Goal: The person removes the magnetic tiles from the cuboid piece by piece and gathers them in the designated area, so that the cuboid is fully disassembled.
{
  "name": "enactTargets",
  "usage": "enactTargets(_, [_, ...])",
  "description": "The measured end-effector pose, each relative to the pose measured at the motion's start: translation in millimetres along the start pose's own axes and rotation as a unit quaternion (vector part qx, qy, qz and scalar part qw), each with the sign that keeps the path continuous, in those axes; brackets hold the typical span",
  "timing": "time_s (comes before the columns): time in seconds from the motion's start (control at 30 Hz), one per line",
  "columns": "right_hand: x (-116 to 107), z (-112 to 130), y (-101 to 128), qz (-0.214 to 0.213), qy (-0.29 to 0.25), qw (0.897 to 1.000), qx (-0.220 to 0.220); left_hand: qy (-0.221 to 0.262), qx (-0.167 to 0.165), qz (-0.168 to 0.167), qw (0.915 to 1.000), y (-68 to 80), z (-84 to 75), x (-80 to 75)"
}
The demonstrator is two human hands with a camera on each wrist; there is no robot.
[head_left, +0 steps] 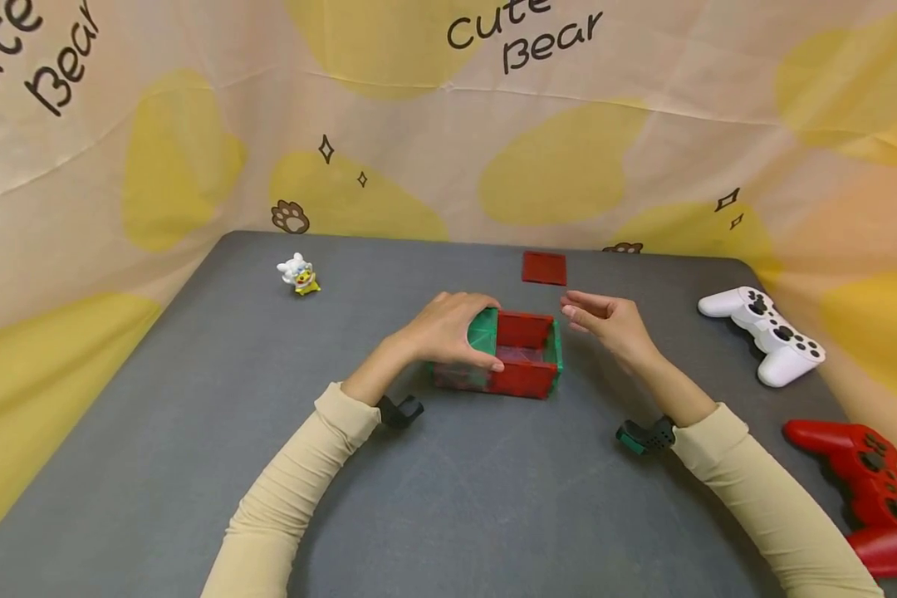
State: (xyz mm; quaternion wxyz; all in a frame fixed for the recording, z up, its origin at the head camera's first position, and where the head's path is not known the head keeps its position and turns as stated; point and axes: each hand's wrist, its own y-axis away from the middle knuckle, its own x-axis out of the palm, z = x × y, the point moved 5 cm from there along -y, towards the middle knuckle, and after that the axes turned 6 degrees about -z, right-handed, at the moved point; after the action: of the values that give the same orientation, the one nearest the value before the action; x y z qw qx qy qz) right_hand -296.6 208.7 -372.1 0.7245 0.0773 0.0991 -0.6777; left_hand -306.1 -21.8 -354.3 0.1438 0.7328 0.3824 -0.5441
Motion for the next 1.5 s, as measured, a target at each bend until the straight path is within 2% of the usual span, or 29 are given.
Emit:
enactTargets(0.23, [13,-8,28,0.014,-0.048,0.997,0.063,0.008,0.000,-0.002,1.0000,-0.5,0.4,-1.3])
enactTargets(0.47, [30,-6,40,0.031,-0.030,0.994,0.102,0.009,0.000,0.000,1.0000,-0.8,1.0,0.2])
enactTargets(0.63, [25,-12,42,0.016,-0.002,0.994,0.112,0.013,-0.004,0.008,0.9999,-1.0,1.3,2.2])
enactTargets(0.77, [14,-23,45,0.006,-0.033,0.993,0.114,0.012,-0.004,0.009,0.9999,-0.5,1.5,2.6])
enactTargets(0.93, [4,-32,56,0.070,-0.119,0.985,0.103,0.008,-0.004,0.009,0.9999,-0.4,1.0,2.7])
enactTargets(1.03, [0,-34,64,0.106,-0.126,0.981,0.105,0.011,-0.006,0.006,0.9999,-1.3,1.1,1.2])
enactTargets(1.17, [-3,-36,68,0.119,-0.111,0.980,0.113,0.011,-0.008,0.002,0.9999,-2.2,2.5,-0.6])
enactTargets(1.27, [-8,-35,63,0.104,-0.116,0.981,0.114,0.010,-0.007,0.002,0.9999,-2.3,3.0,-0.6])
enactTargets(1.37, [-18,-32,54,0.080,-0.155,0.978,0.112,0.012,-0.004,0.003,0.9999,-2.6,2.5,0.9])
enactTargets(1.5, [-37,-25,37,0.031,-0.230,0.967,0.109,0.013,-0.004,0.003,0.9999,-2.5,1.3,2.5])
